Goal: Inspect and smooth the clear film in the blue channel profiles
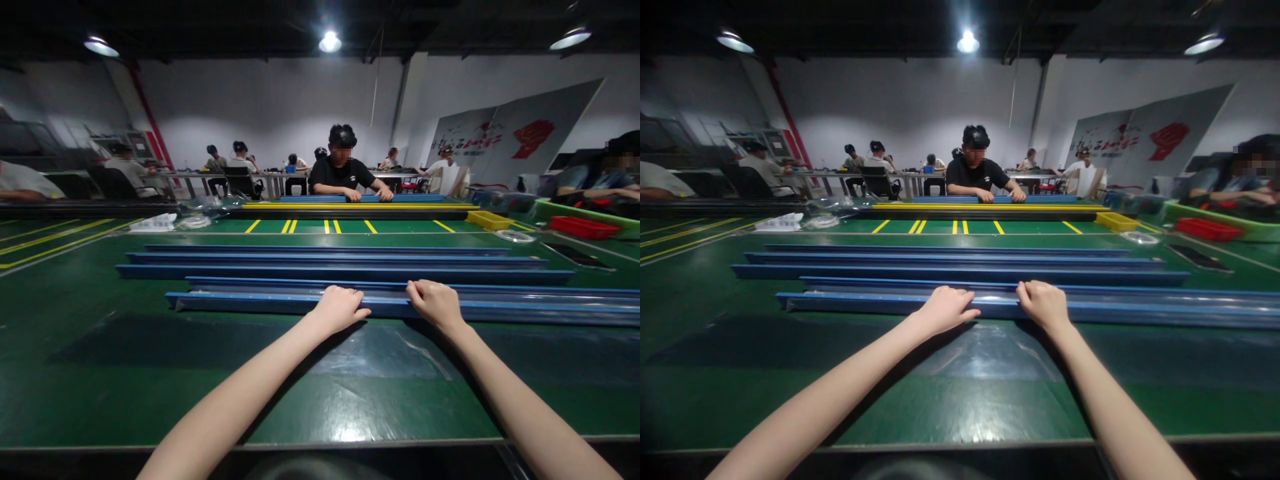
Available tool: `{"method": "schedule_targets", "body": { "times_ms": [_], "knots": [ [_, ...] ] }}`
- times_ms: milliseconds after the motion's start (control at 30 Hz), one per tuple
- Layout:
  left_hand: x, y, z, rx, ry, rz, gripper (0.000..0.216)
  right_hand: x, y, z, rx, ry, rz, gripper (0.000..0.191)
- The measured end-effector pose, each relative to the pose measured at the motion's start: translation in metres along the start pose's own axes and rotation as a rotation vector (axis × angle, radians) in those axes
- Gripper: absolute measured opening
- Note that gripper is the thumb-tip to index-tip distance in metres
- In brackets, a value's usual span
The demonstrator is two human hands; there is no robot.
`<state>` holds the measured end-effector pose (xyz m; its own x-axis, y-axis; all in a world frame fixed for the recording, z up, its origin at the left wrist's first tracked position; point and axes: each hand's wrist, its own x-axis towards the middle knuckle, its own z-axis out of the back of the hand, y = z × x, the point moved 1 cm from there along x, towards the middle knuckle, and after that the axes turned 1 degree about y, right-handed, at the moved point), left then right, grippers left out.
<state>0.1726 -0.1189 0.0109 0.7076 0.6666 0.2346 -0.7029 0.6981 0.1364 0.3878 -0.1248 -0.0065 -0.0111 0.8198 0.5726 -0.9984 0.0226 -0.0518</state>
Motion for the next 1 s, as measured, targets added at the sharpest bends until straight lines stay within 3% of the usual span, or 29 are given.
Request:
{"method": "schedule_targets", "body": {
  "times_ms": [167,367,700,867,1000],
  "knots": [
    [-0.014,0.019,0.011,-0.071,0.092,-0.038,0.026,0.001,-0.001,0.003,-0.016,0.049,0.019,0.046],
    [-0.033,0.044,0.008,-0.032,0.060,-0.031,0.022,0.007,0.008,0.006,-0.058,0.127,0.066,0.049],
    [-0.051,0.069,-0.003,0.045,-0.036,-0.038,0.025,0.028,0.090,0.020,-0.041,0.256,0.404,0.054],
    [-0.062,0.080,-0.002,0.048,-0.035,0.013,0.025,0.035,0.118,0.020,-0.001,0.249,0.403,0.054],
    [-0.068,0.084,0.001,0.058,-0.020,0.037,0.026,0.031,0.123,0.016,0.031,0.263,0.345,0.052]
  ]
}}
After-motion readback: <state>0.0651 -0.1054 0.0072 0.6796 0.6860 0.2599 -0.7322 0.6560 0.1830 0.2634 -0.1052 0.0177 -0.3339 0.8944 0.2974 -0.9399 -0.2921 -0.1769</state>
